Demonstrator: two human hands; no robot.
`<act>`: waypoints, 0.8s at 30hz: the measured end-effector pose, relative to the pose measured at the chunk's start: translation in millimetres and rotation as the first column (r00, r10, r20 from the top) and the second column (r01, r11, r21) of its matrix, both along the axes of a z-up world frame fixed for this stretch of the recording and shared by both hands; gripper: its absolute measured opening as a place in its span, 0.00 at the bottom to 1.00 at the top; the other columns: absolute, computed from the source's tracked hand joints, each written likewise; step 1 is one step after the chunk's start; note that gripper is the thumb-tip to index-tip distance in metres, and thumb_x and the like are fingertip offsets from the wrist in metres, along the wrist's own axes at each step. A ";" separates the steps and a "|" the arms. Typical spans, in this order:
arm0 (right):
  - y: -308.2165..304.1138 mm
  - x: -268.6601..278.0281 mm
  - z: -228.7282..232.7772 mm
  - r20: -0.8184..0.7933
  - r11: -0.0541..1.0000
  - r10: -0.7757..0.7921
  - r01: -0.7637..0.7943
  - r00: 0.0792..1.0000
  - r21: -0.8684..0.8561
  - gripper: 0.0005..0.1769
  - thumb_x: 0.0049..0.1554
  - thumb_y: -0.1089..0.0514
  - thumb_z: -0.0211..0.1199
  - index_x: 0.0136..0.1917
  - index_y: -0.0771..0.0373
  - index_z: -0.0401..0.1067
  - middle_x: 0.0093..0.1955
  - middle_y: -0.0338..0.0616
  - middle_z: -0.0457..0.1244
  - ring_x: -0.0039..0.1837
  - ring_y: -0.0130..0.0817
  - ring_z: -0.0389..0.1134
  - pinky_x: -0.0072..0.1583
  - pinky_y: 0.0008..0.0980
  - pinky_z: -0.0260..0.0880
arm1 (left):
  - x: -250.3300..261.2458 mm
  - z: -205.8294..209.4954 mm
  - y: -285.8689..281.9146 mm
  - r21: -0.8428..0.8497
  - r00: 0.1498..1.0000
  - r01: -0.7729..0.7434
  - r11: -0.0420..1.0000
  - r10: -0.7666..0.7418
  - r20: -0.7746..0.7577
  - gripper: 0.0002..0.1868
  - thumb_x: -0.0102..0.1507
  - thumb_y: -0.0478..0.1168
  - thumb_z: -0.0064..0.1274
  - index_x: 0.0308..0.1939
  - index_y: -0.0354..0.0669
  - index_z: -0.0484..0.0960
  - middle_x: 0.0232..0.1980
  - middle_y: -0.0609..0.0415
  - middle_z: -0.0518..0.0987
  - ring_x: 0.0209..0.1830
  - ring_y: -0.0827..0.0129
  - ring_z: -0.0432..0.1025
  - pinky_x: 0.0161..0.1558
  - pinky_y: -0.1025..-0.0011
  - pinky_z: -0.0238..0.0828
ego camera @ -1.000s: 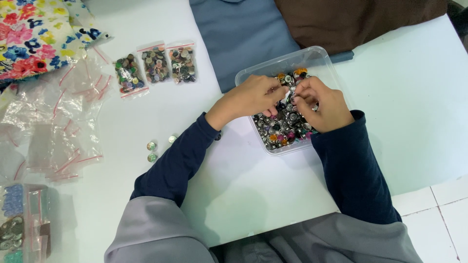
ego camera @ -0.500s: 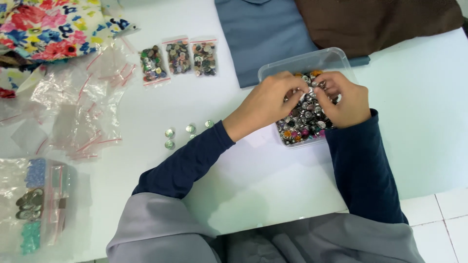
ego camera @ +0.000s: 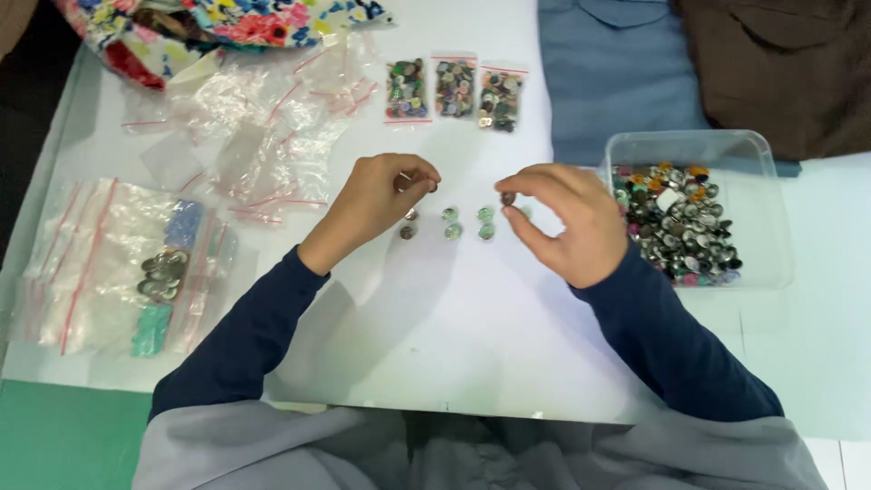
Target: Sorting and placing buttons into small plastic bags
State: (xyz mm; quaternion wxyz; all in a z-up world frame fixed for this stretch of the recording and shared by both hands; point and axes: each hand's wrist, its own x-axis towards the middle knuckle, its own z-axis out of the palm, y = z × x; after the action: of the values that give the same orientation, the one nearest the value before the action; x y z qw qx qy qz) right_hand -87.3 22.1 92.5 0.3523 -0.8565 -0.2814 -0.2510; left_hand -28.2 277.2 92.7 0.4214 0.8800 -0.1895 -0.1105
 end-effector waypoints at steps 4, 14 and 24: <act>60.7 24.6 -37.3 -0.037 0.990 0.099 -0.102 0.994 -0.097 0.13 0.55 0.60 0.70 0.55 0.54 0.78 0.48 0.36 0.71 0.52 0.41 0.72 0.57 0.39 0.66 | -7.3 -39.0 46.1 0.128 0.992 -0.080 0.989 0.092 -0.091 0.09 0.65 0.36 0.56 0.48 0.41 0.85 0.38 0.44 0.85 0.41 0.56 0.82 0.44 0.65 0.80; 137.3 59.9 -102.6 -0.337 0.816 0.008 -0.201 0.942 -0.542 0.07 0.57 0.53 0.66 0.50 0.47 0.73 0.46 0.34 0.73 0.62 0.34 0.71 0.70 0.51 0.48 | -25.5 -74.5 79.9 0.125 0.964 -0.177 0.976 0.198 -0.180 0.11 0.62 0.37 0.59 0.44 0.33 0.85 0.37 0.37 0.84 0.39 0.54 0.83 0.42 0.65 0.81; 140.4 62.9 -106.2 -0.350 0.794 -0.008 -0.206 0.937 -0.572 0.09 0.60 0.54 0.65 0.54 0.50 0.77 0.51 0.38 0.73 0.64 0.36 0.70 0.73 0.54 0.45 | -28.3 -73.8 80.0 0.076 0.965 -0.224 0.972 0.232 -0.126 0.13 0.60 0.39 0.57 0.41 0.28 0.85 0.33 0.37 0.84 0.36 0.49 0.82 0.38 0.61 0.81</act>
State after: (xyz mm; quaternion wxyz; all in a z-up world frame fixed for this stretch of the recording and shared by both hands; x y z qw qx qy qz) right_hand -24.3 162.5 -13.7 0.1183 -0.9372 -0.3275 0.0191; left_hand -56.4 357.2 18.9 0.4160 0.8989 -0.0550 -0.1257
